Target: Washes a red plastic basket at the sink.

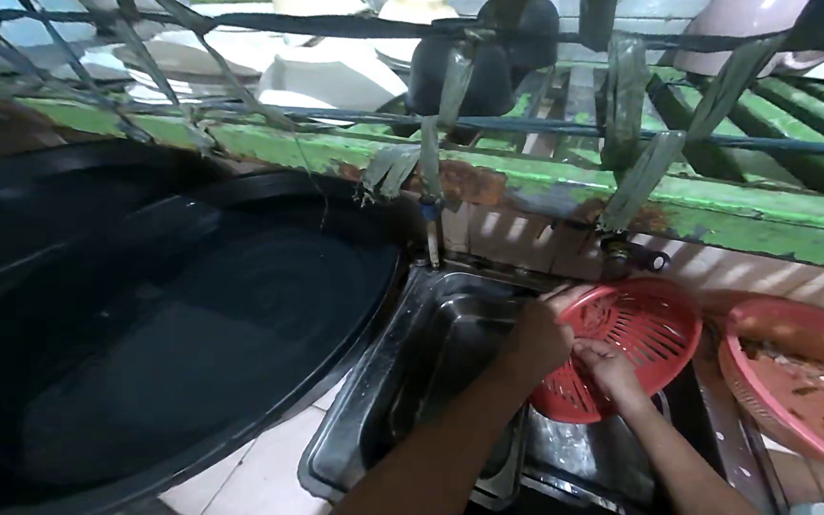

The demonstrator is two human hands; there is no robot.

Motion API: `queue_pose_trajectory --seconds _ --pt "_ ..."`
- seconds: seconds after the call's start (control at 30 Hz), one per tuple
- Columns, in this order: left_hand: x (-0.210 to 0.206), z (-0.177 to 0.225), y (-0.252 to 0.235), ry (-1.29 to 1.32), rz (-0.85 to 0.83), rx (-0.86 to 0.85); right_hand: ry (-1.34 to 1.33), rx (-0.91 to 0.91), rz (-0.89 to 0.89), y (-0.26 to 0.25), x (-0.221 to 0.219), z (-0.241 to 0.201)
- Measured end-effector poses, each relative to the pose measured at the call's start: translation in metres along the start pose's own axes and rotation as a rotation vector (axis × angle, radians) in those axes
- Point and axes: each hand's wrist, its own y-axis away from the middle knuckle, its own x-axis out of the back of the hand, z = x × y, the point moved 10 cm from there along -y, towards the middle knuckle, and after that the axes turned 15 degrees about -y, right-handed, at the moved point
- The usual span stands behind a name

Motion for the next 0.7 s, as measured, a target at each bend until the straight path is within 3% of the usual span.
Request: queue_pose_trajectory --seconds 0.33,0.53,0.7 --pt "-0.004 -0.002 0.002 0.019 -0.068 0.095 0.008 0.111 -0.018 0.004 -0.010 -0.002" --pt "-0.002 -0.015 0.011 0.001 -0.126 0.192 -0.100 -0.032 0.076 -0.007 0.014 0.016" --pt "0.004 -0.015 0.023 0.020 -0.187 0.306 -0.183 -0.069 0.123 -0.009 0.023 -0.003"
